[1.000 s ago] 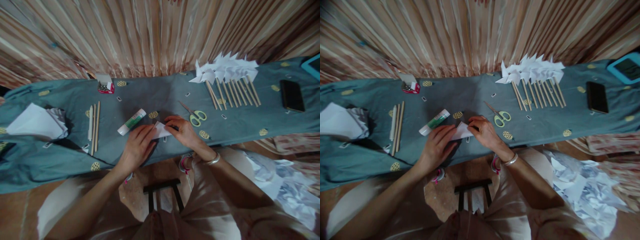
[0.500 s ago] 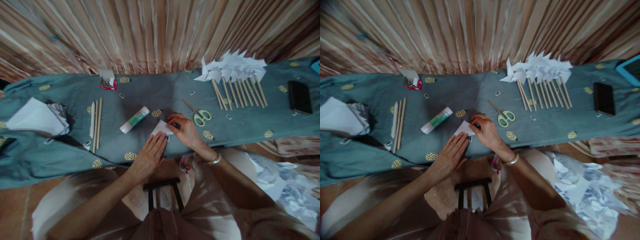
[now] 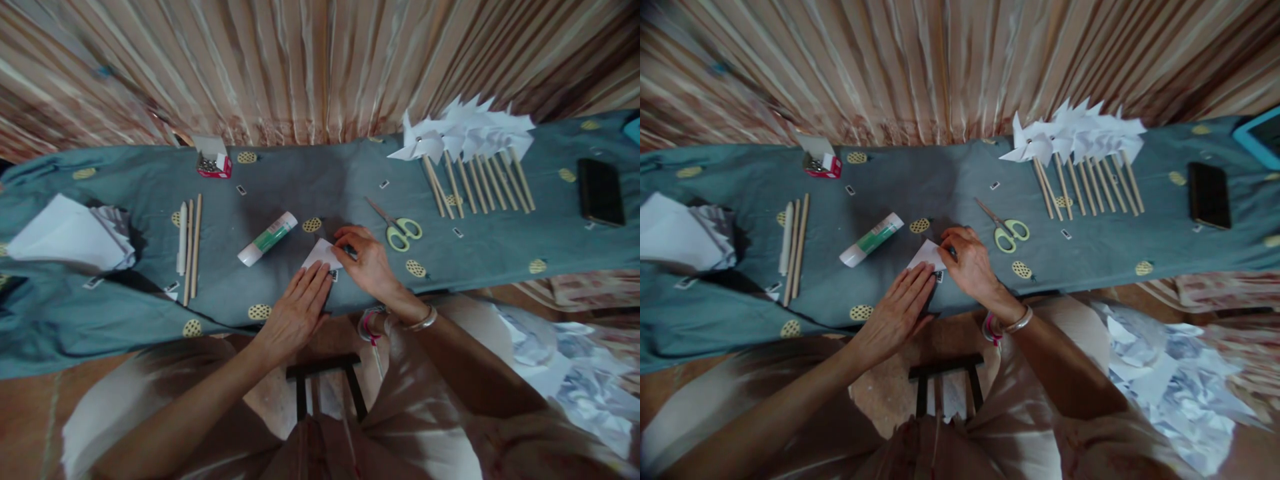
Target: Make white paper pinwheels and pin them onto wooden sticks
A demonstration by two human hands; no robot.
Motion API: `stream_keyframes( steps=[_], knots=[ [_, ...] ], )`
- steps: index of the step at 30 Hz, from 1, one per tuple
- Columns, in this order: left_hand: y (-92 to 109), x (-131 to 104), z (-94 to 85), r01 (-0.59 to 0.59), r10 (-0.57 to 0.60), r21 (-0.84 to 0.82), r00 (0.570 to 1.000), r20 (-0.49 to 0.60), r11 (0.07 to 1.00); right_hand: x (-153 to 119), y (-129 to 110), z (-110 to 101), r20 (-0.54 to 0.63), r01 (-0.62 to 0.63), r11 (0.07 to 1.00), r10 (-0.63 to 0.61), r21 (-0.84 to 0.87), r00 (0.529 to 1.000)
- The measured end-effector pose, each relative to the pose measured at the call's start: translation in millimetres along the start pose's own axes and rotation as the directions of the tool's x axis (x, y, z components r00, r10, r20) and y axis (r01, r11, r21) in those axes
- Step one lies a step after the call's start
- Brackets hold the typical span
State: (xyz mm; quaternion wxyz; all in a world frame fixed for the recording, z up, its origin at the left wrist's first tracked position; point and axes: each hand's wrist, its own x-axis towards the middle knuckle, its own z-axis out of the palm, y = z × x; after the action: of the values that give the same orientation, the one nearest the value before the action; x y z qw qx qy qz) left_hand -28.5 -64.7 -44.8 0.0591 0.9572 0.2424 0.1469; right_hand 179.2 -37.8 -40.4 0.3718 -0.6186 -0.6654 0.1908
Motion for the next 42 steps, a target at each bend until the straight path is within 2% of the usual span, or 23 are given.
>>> stream_keyframes(
  steps=[18, 30, 36, 42],
  knots=[
    [-1.3, 0.2, -0.2, -0.009, 0.008, -0.045, 1.0, -0.007, 0.999, -3.3, -2.8, 1.5, -0.017, 0.023, 0.998, -0.024, -0.058, 1.0],
    [-2.3, -1.1, 0.0, 0.005, -0.004, -0.066, 1.0, 0.005, 0.998, -21.0, -0.9, 0.6, 0.004, 0.047, 0.989, -0.047, -0.14, 0.999],
    [-15.1, -8.4, -13.3, -0.026, 0.024, -0.037, 0.998, -0.055, 0.999, -35.0, 11.0, -11.8, -0.018, -0.011, 0.984, 0.009, -0.175, 1.0],
    [-26.6, -20.8, -28.3, 0.018, -0.028, -0.109, 0.995, -0.098, 0.994, -44.4, 18.0, -25.6, -0.039, -0.015, 0.986, 0.009, -0.166, 0.999]
  ],
)
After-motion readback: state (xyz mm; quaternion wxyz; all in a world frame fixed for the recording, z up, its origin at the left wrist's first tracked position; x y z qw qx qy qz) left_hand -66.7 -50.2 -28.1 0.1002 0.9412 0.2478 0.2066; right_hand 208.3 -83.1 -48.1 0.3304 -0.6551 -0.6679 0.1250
